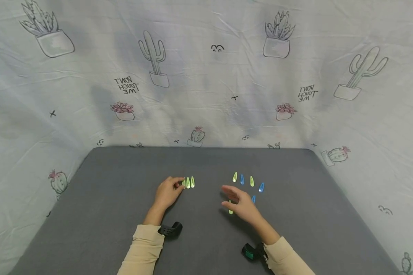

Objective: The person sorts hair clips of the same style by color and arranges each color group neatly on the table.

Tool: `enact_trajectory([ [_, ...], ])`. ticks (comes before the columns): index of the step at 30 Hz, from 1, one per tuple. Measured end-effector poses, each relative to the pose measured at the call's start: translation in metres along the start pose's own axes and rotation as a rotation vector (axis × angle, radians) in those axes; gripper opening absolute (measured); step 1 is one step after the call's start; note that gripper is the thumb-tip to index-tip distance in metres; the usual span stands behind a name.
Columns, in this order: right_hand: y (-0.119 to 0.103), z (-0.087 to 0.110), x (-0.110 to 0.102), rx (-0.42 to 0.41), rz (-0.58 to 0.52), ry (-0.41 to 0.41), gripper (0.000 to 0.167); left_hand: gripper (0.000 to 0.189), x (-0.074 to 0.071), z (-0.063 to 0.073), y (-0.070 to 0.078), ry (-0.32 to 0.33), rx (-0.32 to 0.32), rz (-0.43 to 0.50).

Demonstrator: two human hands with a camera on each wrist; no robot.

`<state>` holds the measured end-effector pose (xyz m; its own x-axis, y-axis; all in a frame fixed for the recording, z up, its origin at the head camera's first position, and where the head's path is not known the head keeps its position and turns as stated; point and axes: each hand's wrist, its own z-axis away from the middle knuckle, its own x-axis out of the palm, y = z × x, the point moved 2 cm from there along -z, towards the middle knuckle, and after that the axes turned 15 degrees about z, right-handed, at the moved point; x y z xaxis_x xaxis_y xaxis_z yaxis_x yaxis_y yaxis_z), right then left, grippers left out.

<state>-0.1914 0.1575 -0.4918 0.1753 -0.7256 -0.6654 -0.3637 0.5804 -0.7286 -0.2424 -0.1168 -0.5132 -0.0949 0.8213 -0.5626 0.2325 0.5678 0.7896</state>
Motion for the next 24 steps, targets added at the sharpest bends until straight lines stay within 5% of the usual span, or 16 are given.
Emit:
enact_trajectory([
  [13, 0.012, 0.031, -0.001, 0.123, -0.084, 0.101, 0.045, 0.029, -0.002, -0.001, 0.001, 0.001, 0.008, 0.011],
  [24, 0.012, 0.024, 0.01, 0.208, 0.159, 0.236, 0.031, 0.029, 0.002, -0.003, -0.001, -0.018, 0.004, -0.009],
])
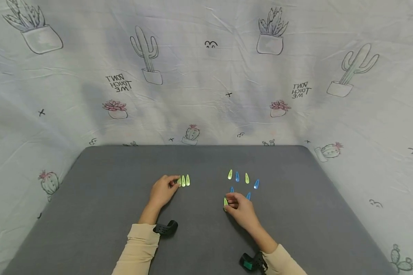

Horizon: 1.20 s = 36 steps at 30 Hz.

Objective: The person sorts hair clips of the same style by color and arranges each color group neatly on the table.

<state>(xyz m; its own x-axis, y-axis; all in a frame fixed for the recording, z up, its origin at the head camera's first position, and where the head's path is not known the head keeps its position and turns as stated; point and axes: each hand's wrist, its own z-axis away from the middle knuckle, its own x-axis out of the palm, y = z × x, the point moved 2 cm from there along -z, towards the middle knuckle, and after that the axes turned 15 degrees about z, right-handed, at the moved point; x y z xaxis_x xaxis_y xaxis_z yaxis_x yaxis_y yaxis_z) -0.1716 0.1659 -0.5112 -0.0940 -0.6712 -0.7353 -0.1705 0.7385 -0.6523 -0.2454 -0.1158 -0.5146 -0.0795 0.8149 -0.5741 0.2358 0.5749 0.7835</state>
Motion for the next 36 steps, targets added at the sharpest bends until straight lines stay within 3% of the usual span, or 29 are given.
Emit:
enact_trajectory([
  [5, -0.007, -0.005, 0.004, -0.019, 0.09, 0.019, 0.029, 0.029, -0.002, -0.001, 0.001, -0.006, -0.006, 0.001],
  [16, -0.015, -0.024, -0.002, -0.018, 0.172, -0.15, 0.026, 0.028, -0.002, 0.0, 0.001, -0.004, -0.006, 0.011],
  [20, -0.013, -0.025, -0.001, 0.002, 0.114, -0.154, 0.025, 0.029, -0.003, 0.001, 0.002, -0.001, -0.007, 0.015],
  [28, -0.008, -0.026, 0.0, 0.04, -0.106, -0.149, 0.027, 0.028, -0.001, -0.001, 0.001, 0.001, -0.019, 0.02],
  [36, -0.008, -0.027, 0.0, 0.072, -0.284, -0.196, 0.03, 0.028, -0.002, -0.001, 0.003, 0.01, -0.01, 0.01],
])
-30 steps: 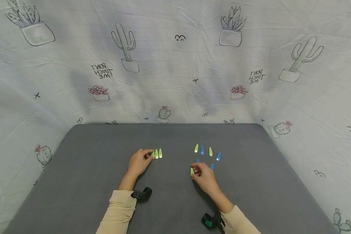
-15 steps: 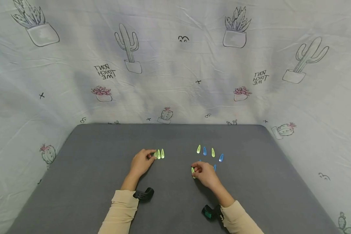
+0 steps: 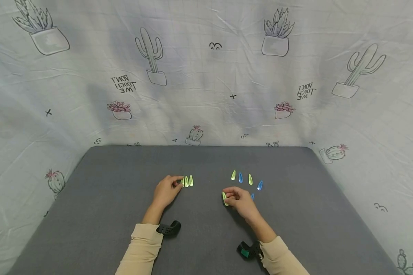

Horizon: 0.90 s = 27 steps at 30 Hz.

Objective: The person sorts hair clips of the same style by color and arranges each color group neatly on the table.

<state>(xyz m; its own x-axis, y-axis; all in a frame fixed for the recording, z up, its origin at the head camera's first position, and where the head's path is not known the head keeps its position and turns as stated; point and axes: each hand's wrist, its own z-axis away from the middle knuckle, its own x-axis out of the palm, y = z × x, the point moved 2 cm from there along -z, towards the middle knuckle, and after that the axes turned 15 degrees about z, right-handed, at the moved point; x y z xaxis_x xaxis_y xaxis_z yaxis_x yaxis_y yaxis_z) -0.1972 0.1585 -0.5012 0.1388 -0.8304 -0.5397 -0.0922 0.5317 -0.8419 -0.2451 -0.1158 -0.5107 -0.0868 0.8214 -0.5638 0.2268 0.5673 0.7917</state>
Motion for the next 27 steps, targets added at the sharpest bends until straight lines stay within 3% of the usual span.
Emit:
enact_trajectory([
  [5, -0.003, -0.003, 0.004, 0.031, -0.066, 0.008, 0.03, 0.029, -0.001, 0.0, 0.0, -0.003, -0.001, -0.003],
  [13, -0.017, -0.015, 0.018, -0.017, -0.087, -0.014, 0.031, 0.029, -0.003, 0.001, 0.002, -0.006, -0.004, 0.007],
  [22, -0.057, -0.028, 0.025, -0.007, -0.183, -0.06, 0.032, 0.029, -0.002, 0.001, 0.001, 0.001, 0.005, 0.009],
  [27, -0.049, -0.047, 0.039, 0.012, -0.219, -0.046, 0.033, 0.029, -0.002, 0.001, 0.001, -0.005, 0.017, 0.006],
])
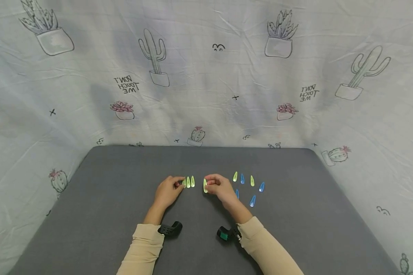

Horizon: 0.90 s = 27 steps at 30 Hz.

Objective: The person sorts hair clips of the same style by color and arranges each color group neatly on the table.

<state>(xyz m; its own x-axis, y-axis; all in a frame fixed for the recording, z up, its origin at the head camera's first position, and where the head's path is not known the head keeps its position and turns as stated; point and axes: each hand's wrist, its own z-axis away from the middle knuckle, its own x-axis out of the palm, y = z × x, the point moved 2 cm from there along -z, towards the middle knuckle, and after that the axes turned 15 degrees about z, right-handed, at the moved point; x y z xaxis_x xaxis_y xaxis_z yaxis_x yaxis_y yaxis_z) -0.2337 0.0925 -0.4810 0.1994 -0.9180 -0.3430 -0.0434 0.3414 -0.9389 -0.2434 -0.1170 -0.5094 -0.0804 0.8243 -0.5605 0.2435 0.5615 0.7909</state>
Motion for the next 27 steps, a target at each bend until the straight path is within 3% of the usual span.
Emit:
enact_trajectory([
  [9, 0.008, -0.029, 0.017, 0.045, 0.072, 0.08, 0.031, 0.028, 0.0, 0.0, -0.001, 0.007, -0.007, 0.006],
  [21, 0.013, -0.039, 0.026, 0.071, 0.228, 0.154, 0.025, 0.026, 0.003, 0.0, -0.002, 0.017, -0.015, 0.018],
  [27, 0.009, -0.045, 0.028, 0.045, 0.382, 0.159, 0.022, 0.027, 0.001, 0.0, -0.002, 0.017, -0.021, 0.013],
])
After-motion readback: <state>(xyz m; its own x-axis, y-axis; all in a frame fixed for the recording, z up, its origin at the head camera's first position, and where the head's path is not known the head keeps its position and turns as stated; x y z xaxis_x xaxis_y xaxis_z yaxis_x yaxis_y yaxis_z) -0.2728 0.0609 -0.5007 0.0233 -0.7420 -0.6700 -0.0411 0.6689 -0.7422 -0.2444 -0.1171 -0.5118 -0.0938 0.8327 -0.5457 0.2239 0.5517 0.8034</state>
